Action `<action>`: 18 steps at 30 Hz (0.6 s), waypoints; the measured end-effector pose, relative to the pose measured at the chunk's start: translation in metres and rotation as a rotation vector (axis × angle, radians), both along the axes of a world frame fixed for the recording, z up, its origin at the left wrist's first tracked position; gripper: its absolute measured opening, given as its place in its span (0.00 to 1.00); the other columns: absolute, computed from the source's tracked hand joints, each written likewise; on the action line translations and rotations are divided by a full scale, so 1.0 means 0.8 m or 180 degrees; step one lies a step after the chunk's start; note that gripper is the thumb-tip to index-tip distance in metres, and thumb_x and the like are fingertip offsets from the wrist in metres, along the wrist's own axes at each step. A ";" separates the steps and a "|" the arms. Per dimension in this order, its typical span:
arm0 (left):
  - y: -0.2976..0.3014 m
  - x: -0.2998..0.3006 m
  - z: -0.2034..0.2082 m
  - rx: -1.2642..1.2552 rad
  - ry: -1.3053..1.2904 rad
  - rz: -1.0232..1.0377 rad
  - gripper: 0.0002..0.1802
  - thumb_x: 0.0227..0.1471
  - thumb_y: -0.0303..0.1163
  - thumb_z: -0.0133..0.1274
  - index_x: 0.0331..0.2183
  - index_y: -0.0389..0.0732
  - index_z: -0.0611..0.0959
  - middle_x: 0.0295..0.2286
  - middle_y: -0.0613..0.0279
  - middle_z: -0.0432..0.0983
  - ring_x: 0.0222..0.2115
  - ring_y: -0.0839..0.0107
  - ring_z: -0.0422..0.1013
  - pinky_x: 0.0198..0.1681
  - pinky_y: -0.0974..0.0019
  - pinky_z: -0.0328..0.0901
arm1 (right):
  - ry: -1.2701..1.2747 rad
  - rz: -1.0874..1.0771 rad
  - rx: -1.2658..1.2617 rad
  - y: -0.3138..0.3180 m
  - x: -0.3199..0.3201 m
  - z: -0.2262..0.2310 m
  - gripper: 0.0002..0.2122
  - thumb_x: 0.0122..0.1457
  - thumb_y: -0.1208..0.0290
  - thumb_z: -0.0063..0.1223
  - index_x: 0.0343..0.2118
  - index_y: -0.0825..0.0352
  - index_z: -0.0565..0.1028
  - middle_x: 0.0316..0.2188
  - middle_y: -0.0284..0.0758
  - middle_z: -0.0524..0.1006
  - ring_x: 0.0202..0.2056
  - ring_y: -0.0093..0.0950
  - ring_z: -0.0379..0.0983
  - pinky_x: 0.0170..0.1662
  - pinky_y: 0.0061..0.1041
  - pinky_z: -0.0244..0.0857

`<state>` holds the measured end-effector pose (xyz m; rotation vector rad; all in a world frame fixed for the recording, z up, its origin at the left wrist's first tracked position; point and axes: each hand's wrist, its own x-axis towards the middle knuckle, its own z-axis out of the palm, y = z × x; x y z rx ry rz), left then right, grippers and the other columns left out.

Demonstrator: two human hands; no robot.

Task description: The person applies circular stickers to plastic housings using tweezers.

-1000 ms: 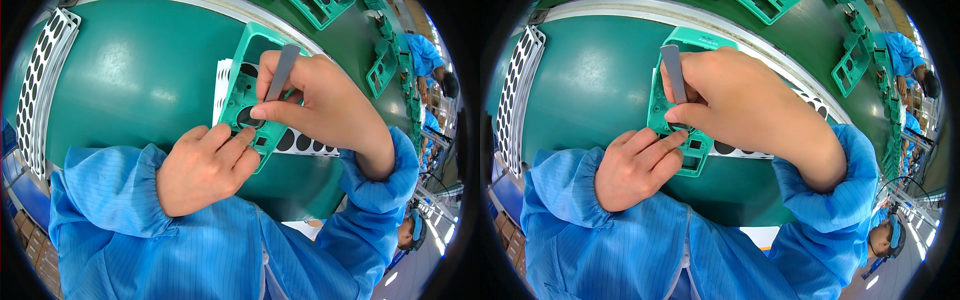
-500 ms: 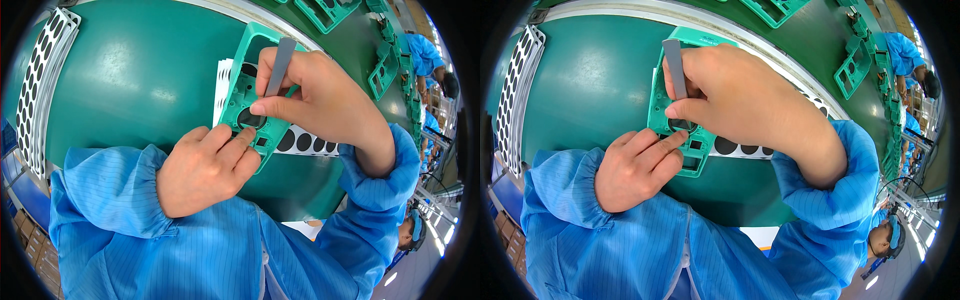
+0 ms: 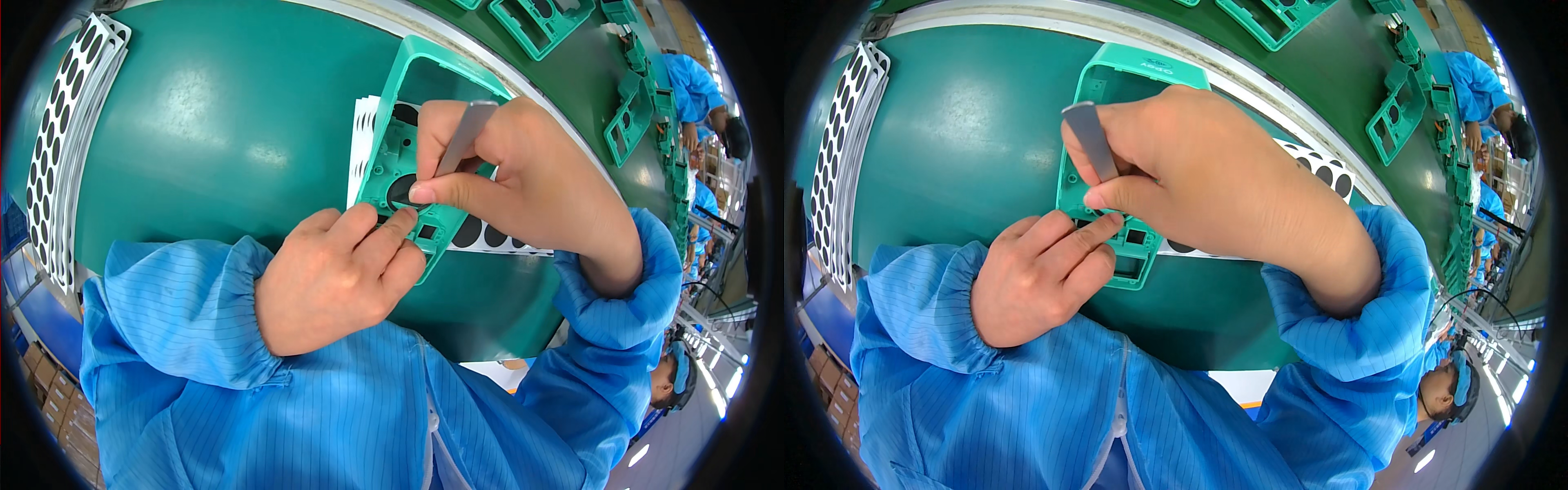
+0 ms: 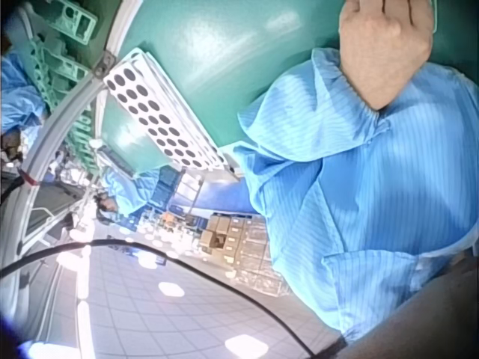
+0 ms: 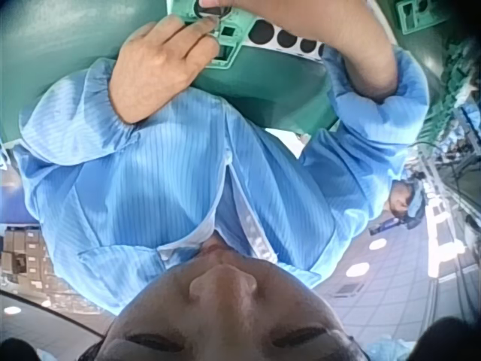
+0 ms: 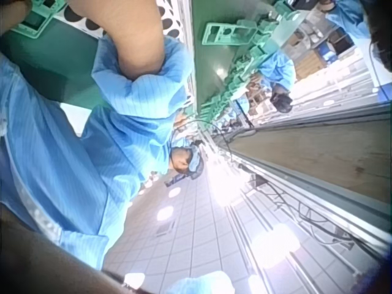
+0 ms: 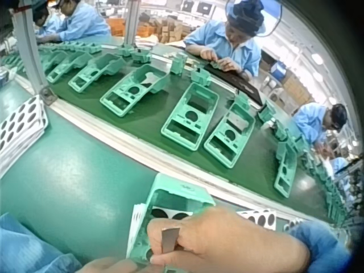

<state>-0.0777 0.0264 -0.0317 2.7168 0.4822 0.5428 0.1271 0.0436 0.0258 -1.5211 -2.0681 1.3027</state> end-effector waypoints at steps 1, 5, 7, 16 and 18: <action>0.001 0.000 -0.001 0.0016 0.0023 0.0008 0.10 0.32 0.24 0.54 0.25 0.39 0.74 0.37 0.58 0.76 0.30 0.70 0.70 0.25 0.69 0.67 | -0.0088 0.0009 -0.0044 0.000 -0.001 0.001 0.08 0.51 0.72 0.58 0.23 0.67 0.70 0.16 0.30 0.67 0.18 0.21 0.63 0.21 0.21 0.54; 0.003 0.001 -0.005 -0.0020 0.0018 -0.0031 0.11 0.32 0.24 0.54 0.26 0.39 0.75 0.37 0.59 0.76 0.30 0.70 0.70 0.25 0.69 0.67 | -0.0209 0.0125 -0.0110 0.002 0.002 0.002 0.08 0.51 0.71 0.58 0.23 0.67 0.71 0.17 0.30 0.68 0.17 0.23 0.65 0.20 0.22 0.56; 0.004 0.002 -0.007 -0.0028 0.0051 -0.0047 0.11 0.33 0.23 0.54 0.27 0.38 0.75 0.37 0.59 0.76 0.30 0.70 0.70 0.24 0.70 0.67 | -0.0182 0.0140 -0.0123 0.004 0.003 0.002 0.08 0.51 0.72 0.58 0.23 0.67 0.71 0.17 0.30 0.68 0.17 0.23 0.65 0.21 0.22 0.56; 0.012 0.005 -0.011 0.0001 0.0049 -0.0163 0.12 0.33 0.24 0.55 0.28 0.39 0.76 0.39 0.62 0.76 0.24 0.73 0.65 0.19 0.73 0.65 | -0.0232 0.0124 -0.0082 0.007 0.008 0.000 0.07 0.50 0.73 0.58 0.23 0.68 0.71 0.17 0.32 0.69 0.19 0.26 0.67 0.22 0.22 0.58; 0.013 0.004 -0.011 0.0000 0.0086 -0.0131 0.12 0.33 0.24 0.55 0.28 0.40 0.76 0.39 0.62 0.76 0.24 0.74 0.65 0.19 0.74 0.65 | -0.0250 0.0113 -0.0032 0.009 0.009 -0.001 0.07 0.50 0.73 0.58 0.23 0.68 0.72 0.18 0.32 0.69 0.19 0.26 0.67 0.22 0.22 0.58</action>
